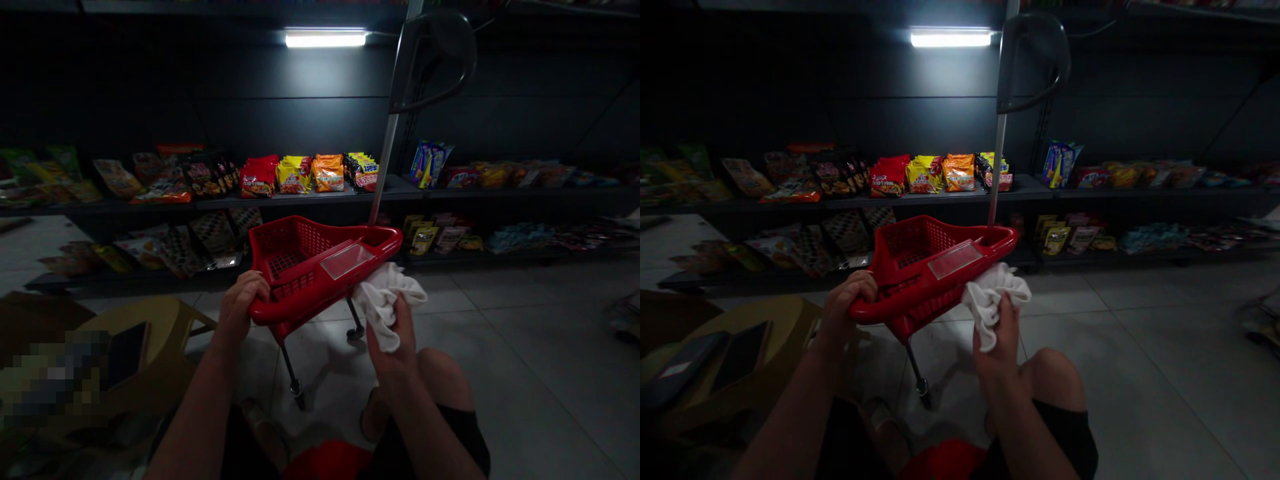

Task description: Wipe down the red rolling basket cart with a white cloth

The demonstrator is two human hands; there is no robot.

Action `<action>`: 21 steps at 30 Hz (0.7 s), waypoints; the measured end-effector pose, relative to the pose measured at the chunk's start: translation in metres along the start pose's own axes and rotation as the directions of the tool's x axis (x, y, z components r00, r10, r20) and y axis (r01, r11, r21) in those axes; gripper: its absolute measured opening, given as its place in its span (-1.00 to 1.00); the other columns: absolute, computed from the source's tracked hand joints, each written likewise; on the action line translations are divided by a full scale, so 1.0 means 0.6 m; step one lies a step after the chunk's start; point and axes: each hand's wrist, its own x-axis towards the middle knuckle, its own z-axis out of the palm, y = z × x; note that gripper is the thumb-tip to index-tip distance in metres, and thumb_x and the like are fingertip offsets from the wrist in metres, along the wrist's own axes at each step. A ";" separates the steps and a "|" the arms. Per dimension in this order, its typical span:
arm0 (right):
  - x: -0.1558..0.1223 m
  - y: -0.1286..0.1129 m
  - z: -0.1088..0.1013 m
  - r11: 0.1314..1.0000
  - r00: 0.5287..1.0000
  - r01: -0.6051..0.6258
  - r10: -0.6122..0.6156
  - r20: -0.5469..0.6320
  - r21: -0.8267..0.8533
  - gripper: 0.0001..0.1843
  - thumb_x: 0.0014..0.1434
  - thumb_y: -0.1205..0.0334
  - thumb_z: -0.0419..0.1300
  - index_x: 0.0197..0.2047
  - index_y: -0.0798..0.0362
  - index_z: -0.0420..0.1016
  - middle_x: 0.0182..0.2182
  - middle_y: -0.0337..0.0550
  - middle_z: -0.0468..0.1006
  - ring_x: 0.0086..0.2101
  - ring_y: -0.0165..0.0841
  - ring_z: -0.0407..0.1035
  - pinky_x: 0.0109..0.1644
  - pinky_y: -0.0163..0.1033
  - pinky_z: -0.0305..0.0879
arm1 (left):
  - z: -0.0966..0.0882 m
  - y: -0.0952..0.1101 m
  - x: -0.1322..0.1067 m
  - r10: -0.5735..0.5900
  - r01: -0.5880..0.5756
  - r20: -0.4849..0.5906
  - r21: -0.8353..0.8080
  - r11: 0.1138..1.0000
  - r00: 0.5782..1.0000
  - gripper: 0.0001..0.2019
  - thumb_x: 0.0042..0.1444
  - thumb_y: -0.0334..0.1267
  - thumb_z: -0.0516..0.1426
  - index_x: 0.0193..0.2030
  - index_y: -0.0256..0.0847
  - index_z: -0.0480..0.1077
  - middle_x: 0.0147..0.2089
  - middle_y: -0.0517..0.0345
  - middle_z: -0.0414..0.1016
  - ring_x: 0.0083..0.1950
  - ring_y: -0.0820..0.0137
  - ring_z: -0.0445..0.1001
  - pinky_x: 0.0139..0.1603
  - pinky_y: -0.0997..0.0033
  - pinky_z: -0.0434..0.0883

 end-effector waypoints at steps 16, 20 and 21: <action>0.131 -0.056 0.067 0.216 0.489 0.864 -0.147 0.860 -0.455 -0.65 0.27 0.11 0.15 0.10 -0.11 0.52 0.14 -0.16 0.51 0.20 -0.21 0.28 0.46 0.04 -0.23 | 0.021 0.100 0.024 -0.216 0.001 0.217 0.704 0.710 0.952 -0.63 0.33 0.00 -0.17 -0.34 -0.10 0.29 -0.45 0.17 0.43 -0.39 0.31 0.44 -0.37 0.39 0.18; 0.210 -0.078 0.050 0.097 0.611 0.787 -0.256 0.749 -0.609 -0.64 0.31 0.16 0.04 0.02 0.06 0.56 0.01 0.00 0.58 0.09 -0.17 0.38 0.40 0.12 -0.11 | 0.011 0.090 0.031 -0.218 0.005 0.237 0.666 0.746 0.947 -0.65 0.32 0.00 -0.15 -0.35 -0.10 0.29 -0.44 0.18 0.42 -0.40 0.32 0.44 -0.37 0.39 0.17; 0.203 -0.075 0.052 0.091 0.604 0.792 -0.252 0.756 -0.603 -0.64 0.30 0.19 0.05 0.04 0.06 0.55 0.04 -0.01 0.57 0.11 -0.17 0.36 0.40 0.12 -0.14 | 0.010 0.089 0.033 -0.225 0.010 0.241 0.660 0.751 0.944 -0.65 0.32 0.00 -0.15 -0.35 -0.10 0.29 -0.44 0.18 0.42 -0.40 0.33 0.44 -0.37 0.39 0.17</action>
